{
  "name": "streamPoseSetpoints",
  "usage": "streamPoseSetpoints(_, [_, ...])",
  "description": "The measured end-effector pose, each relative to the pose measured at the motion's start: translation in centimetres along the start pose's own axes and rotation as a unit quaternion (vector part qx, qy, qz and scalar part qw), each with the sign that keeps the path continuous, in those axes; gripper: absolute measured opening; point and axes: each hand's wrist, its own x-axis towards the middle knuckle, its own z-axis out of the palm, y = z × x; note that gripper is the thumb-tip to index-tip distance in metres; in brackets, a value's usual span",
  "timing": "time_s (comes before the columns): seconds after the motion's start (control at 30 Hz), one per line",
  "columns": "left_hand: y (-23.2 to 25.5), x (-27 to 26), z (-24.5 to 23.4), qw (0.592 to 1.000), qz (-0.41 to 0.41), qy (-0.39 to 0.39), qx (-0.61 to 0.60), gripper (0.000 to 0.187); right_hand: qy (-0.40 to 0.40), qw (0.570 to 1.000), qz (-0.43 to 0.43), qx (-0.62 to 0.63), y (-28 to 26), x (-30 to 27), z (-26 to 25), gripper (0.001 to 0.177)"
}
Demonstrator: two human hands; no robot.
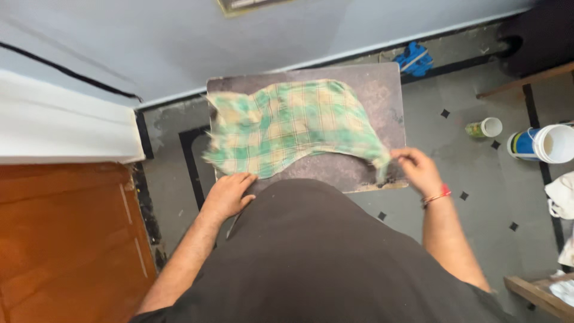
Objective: The person wipes a rectangular board with a red cloth, then sits on the floor to wet and wring a green cloth from a bucket. They stand and wipe the board repeatedly with the wet green cloth, covering the entire surface.
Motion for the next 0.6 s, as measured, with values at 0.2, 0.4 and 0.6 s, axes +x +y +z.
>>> streamPoseSetpoints(0.2, [-4.9,-1.8,5.9,0.993,-0.063,0.095,0.040,0.055,0.068,0.956,-0.132,-0.254,2.1,-1.7,7.4,0.033])
streamPoseSetpoints(0.4, [-9.4,-0.4,6.4,0.992,0.034,0.109,0.062,0.029,0.034,0.915,-0.204,-0.348,3.2,2.1,8.3,0.022])
streamPoseSetpoints(0.6, [-8.8,4.5,3.3,0.954,-0.003,0.298,-0.027,0.013,0.218,0.948,-0.201,-0.118,0.6,6.4,4.3,0.008])
